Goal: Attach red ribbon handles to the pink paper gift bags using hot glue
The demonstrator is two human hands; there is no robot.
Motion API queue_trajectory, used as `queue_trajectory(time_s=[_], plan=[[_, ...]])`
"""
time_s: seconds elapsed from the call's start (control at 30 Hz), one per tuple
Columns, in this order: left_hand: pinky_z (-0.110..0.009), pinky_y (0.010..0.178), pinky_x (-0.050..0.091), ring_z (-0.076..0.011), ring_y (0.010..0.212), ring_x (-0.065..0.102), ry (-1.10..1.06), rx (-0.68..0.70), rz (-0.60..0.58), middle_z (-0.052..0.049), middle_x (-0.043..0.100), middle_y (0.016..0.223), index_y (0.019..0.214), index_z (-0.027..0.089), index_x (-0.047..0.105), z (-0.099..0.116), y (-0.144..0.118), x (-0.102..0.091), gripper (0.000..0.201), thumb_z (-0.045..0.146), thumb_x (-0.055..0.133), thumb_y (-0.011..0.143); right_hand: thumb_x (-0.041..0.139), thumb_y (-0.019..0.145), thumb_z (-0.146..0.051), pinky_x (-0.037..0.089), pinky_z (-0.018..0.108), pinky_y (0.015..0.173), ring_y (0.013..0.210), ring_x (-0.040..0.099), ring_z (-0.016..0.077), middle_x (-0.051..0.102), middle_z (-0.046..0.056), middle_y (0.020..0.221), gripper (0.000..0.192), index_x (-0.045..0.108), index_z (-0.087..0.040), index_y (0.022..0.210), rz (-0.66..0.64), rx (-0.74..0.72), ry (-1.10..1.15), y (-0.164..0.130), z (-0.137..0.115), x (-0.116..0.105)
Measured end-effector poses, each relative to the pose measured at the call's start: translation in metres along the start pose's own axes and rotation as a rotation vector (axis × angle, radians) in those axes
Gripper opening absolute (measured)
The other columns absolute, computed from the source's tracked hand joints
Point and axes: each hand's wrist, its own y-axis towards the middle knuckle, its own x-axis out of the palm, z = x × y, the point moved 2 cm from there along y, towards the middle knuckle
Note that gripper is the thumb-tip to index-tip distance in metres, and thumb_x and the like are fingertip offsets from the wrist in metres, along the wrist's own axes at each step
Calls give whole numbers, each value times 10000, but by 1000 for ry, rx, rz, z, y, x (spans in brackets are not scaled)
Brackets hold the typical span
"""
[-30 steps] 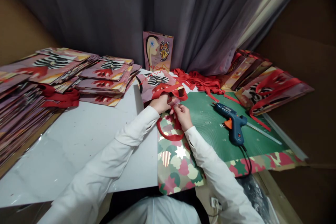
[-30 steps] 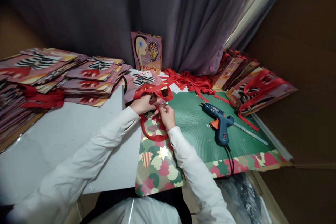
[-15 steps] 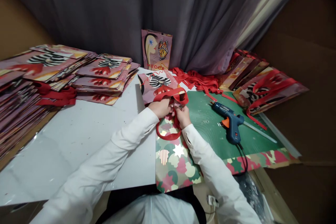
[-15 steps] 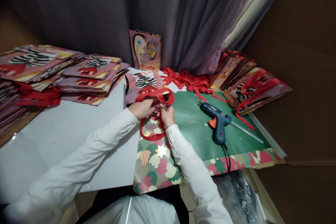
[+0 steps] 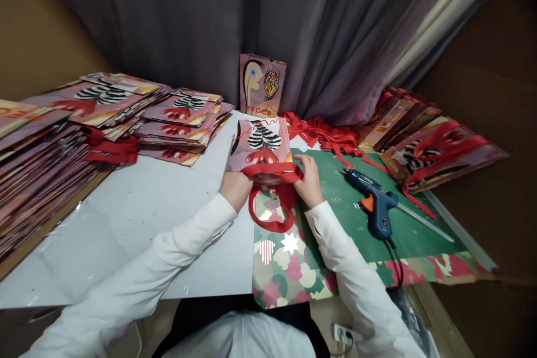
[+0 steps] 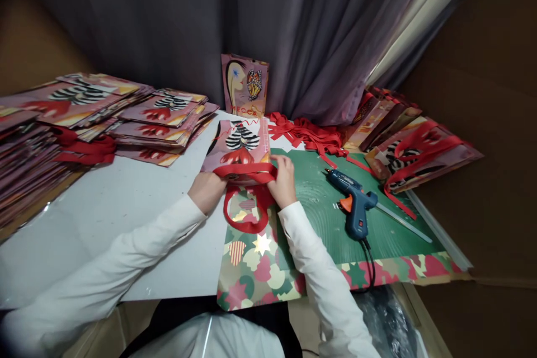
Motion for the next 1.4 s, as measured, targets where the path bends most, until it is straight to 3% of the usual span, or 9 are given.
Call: queue_trajectory(time_s=[0.1,0.2,0.43,0.57,0.67,0.87,1.13,1.27,1.4], plan=[[-380,913,478,-280,1117,594,105,157,116,-166,649,1166,1260,127,551,-7,-4,12,355,143,442,923,550,783,-206,455,340,830,988,601,248,625,102,1098,328,516,-187,1108,-277,-60,-180,13,-3,-10],[-363,784,507,-249,912,653,200,350,204,-127,690,906,1088,129,635,-12,-11,22,250,110,464,906,546,785,-184,445,295,733,914,632,245,660,95,1041,304,520,-192,1087,-438,-29,-390,26,-2,-18],[-287,785,443,-152,912,621,311,774,427,-48,703,979,1057,186,628,-17,-31,39,240,126,423,948,611,776,-219,418,259,663,803,637,217,685,91,903,257,584,-180,1028,-619,-32,-496,45,-5,-31],[-290,788,389,-137,1004,598,331,788,548,-14,713,1040,1077,207,632,-18,-38,46,276,111,404,956,774,623,-297,428,222,596,666,591,148,670,16,768,319,639,-175,885,-1002,36,-456,71,-11,-45],[-306,789,361,-125,1088,561,333,712,593,10,698,1114,1099,244,636,-18,-43,49,326,99,381,958,686,701,-295,445,207,566,589,546,104,635,-17,711,258,647,-148,909,-1281,153,-316,100,-15,-53],[-368,1018,241,-179,1255,430,296,658,527,52,580,1346,1205,332,597,-22,-44,50,320,253,427,946,498,702,0,477,250,805,886,613,158,671,49,938,340,654,-115,982,-757,-173,-459,138,-30,-29],[-455,1080,131,-255,1330,267,242,689,522,85,471,1450,1234,358,588,-24,-41,41,375,322,515,868,388,832,-4,388,413,993,1237,463,287,494,202,1317,486,540,-117,1280,-593,-244,-665,111,-37,20],[-523,1033,173,-315,1357,246,227,738,424,27,480,1449,1253,312,576,-21,-38,35,419,312,536,836,428,835,-8,388,409,990,1266,444,287,473,213,1366,584,387,-105,1410,-619,-228,-748,118,-45,6],[-494,974,241,-313,1320,291,211,720,387,26,473,1456,1239,293,586,-20,-39,32,419,308,559,821,419,855,-42,409,414,940,1149,515,288,562,203,1219,415,522,-98,1253,-521,-225,-773,96,-71,-35]])
